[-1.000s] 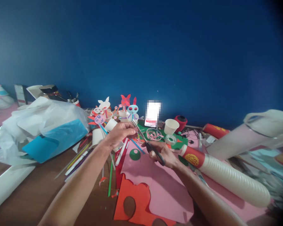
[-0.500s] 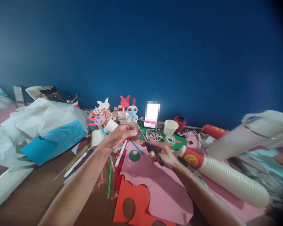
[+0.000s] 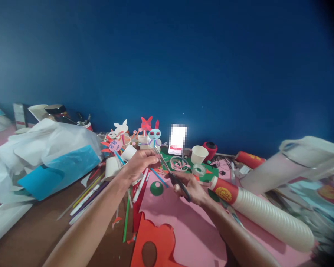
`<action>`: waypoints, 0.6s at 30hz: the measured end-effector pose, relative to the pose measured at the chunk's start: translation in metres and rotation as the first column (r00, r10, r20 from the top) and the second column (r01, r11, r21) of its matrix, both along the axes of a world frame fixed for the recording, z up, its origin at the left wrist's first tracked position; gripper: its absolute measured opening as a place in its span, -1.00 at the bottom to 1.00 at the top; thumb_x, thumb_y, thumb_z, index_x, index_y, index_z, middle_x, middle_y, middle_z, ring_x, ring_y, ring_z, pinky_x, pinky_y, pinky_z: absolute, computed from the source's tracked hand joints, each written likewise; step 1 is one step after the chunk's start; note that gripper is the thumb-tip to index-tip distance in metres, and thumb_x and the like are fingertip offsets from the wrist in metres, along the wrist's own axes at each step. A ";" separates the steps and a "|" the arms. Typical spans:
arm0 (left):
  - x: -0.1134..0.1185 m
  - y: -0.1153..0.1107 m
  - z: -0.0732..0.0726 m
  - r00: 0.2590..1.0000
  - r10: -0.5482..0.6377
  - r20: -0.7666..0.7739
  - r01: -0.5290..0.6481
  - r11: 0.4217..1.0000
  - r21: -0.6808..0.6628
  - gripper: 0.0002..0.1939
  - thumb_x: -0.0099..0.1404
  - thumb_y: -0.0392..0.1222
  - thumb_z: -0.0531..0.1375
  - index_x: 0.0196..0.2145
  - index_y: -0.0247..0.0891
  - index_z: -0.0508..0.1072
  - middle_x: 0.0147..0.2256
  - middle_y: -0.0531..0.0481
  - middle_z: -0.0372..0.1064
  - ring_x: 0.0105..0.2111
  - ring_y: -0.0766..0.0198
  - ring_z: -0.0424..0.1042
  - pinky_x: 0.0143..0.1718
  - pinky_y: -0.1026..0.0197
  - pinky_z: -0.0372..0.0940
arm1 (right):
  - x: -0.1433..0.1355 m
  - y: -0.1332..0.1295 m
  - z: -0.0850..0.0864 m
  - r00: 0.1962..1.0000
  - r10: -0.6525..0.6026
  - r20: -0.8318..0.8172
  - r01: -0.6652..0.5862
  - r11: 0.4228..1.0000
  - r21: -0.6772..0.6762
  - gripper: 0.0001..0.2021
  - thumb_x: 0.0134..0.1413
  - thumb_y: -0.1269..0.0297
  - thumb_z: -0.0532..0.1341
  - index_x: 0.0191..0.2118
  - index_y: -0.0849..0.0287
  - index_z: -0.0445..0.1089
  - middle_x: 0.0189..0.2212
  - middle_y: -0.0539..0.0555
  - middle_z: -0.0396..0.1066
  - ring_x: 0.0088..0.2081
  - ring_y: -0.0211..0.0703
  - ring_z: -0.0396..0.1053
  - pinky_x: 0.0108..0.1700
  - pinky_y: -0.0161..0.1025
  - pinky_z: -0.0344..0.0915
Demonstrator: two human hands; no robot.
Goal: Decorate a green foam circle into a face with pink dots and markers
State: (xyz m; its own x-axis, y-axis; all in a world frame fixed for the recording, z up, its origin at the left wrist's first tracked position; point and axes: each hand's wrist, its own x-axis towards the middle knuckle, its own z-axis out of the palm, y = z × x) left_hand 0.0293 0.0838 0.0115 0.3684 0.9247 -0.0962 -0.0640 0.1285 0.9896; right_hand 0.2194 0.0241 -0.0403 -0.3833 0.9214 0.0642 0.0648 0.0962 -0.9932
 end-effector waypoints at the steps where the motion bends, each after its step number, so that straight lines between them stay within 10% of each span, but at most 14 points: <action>1: 0.000 0.000 0.001 1.000 0.009 -0.016 -0.009 1.000 0.002 -0.94 -0.05 -0.29 0.22 -0.55 -0.35 0.41 -0.59 0.05 0.39 -0.53 0.35 0.36 -0.37 0.25 0.19 | 0.000 0.000 0.000 1.000 0.000 -0.003 0.000 1.000 -0.001 -0.64 -0.17 0.18 0.22 -0.21 0.27 0.38 -0.63 -0.08 0.15 -0.62 -0.39 0.08 -0.59 -0.39 0.09; 18: 0.001 -0.002 0.004 1.000 0.009 0.024 -0.009 1.000 0.011 -0.93 -0.04 -0.28 0.21 -0.56 -0.35 0.39 -0.58 0.04 0.39 -0.53 0.36 0.34 -0.39 0.28 0.19 | -0.001 0.001 0.002 0.998 0.017 0.056 -0.020 0.998 0.064 -0.50 -0.16 -0.03 0.20 -0.18 0.30 0.35 -0.61 -0.05 0.16 -0.62 -0.35 0.13 -0.56 -0.35 0.12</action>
State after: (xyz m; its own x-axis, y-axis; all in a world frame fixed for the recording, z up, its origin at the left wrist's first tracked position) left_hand 0.0301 0.0818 0.0155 0.3619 0.9290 -0.0774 -0.0891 0.1172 0.9891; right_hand 0.2182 0.0249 -0.0385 -0.4050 0.9087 0.1016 0.1170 0.1618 -0.9799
